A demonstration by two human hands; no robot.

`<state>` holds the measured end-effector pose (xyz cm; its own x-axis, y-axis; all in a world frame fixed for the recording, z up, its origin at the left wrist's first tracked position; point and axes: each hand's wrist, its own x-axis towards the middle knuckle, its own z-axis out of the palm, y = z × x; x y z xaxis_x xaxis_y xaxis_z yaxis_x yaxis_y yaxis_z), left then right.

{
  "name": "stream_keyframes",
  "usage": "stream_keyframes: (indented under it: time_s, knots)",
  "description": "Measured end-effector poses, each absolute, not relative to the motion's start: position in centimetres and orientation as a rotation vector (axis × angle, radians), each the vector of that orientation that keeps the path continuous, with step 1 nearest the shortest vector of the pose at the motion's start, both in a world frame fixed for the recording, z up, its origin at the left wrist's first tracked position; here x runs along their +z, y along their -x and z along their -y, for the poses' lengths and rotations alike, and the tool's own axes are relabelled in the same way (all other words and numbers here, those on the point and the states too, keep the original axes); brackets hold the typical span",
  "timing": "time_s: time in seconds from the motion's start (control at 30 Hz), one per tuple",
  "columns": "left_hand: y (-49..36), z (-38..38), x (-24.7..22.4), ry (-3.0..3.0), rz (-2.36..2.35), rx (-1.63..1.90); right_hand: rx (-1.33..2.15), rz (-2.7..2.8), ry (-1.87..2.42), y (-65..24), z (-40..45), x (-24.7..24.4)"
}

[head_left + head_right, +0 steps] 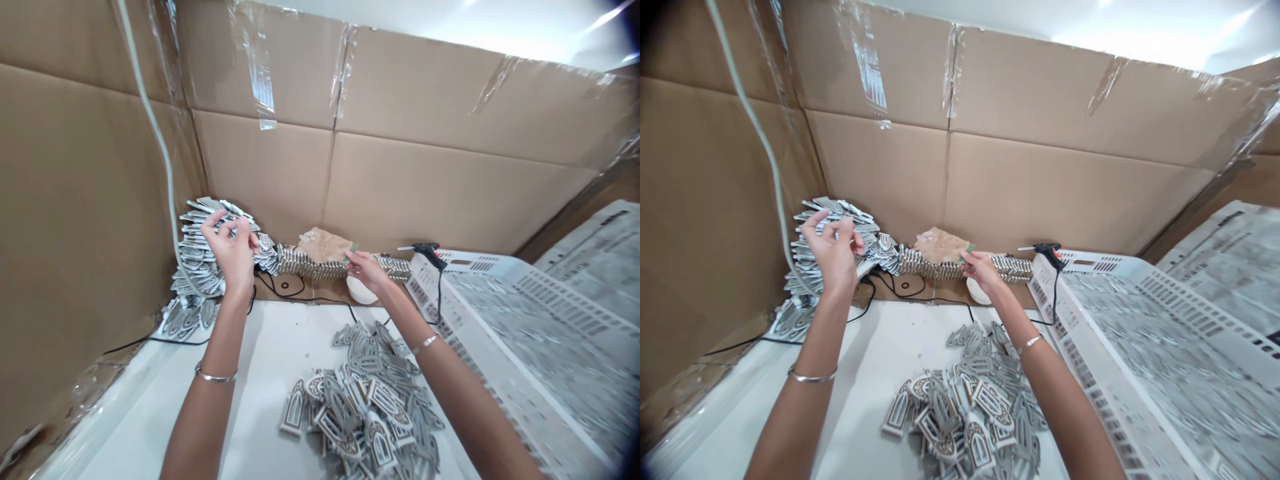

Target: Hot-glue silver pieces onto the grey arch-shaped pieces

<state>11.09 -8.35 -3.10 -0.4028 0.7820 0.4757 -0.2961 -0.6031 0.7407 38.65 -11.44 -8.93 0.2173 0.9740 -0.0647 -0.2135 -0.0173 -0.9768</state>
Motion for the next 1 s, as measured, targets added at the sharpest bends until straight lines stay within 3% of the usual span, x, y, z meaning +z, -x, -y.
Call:
stream_keyframes:
  time_s: [0.47, 1.0]
  knots:
    - [-7.0, 7.7, -2.2, -0.914, -0.779, 2.177, 1.335, 1.126, 1.236, -31.2, 6.0, -8.3]
    - [-6.9, 7.4, -2.2, -0.790, -0.718, 2.100, 1.696, 0.988, 1.268, -27.9, 6.1, -15.6]
